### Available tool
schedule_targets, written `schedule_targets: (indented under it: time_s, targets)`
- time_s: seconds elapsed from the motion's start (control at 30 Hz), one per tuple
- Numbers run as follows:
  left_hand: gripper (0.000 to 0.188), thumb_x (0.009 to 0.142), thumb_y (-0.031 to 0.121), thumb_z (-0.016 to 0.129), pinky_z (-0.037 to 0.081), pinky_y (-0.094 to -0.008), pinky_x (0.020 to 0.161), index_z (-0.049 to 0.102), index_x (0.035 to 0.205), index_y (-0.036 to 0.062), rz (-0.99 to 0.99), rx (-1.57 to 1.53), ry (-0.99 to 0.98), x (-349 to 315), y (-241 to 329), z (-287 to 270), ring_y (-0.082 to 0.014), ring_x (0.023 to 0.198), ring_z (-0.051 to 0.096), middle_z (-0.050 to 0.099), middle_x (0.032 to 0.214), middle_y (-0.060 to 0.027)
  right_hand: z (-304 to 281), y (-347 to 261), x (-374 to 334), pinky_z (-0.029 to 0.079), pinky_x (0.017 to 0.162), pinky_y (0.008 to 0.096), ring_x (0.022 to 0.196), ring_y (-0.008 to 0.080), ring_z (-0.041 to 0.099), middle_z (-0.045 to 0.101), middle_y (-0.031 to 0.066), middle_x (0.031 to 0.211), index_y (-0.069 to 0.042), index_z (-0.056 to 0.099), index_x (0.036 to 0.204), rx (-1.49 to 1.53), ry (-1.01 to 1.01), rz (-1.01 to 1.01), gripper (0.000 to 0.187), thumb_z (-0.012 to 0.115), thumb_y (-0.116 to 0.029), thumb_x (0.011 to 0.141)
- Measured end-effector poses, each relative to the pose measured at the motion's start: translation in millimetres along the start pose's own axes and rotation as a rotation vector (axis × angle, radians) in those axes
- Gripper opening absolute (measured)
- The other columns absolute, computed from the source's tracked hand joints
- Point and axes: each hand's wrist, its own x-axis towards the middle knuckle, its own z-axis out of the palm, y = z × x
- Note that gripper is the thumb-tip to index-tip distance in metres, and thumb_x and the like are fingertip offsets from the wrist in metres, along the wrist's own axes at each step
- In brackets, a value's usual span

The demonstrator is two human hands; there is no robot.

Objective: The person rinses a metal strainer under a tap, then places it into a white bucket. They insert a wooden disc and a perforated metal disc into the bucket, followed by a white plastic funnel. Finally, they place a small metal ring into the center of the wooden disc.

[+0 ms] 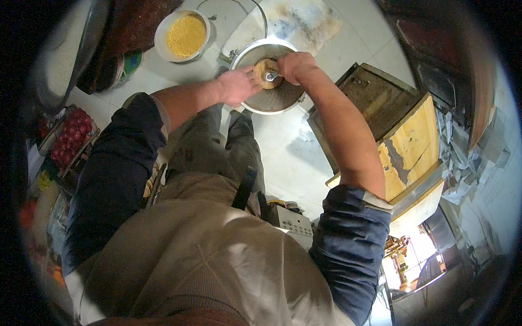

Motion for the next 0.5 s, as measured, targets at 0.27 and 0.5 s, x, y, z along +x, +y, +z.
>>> schedule_targets:
  time_s: [0.27, 0.5]
  targets:
    - [0.078, 0.082, 0.038, 0.072, 0.022, -0.0517, 0.126, 0.052, 0.146, -0.0032, -0.496, -0.367, 0.237, 37.5, 87.2, 45.2, -0.041, 0.144, 0.041, 0.052, 0.148, -0.0251, 155.8, -117.7, -19.4, 0.055, 0.086, 0.0556, 0.099, 0.0474, 0.069, 0.071, 0.0284, 0.102, -0.002, 0.072, 0.104, 1.245, 0.579, 0.591, 0.033, 0.061, -0.033, 0.099]
    - [0.098, 0.09, 0.073, 0.059, 0.017, -0.0649, 0.122, 0.044, 0.157, 0.0035, -0.306, -0.295, 0.024, 35.4, 99.3, -6.7, -0.0491, 0.151, 0.031, 0.036, 0.159, -0.0371, 83.8, -43.6, -51.0, 0.058, 0.092, 0.0501, 0.111, 0.0363, 0.073, 0.075, 0.0182, 0.12, -0.011, 0.076, 0.118, 0.608, 0.145, 0.434, 0.04, 0.063, -0.042, 0.097]
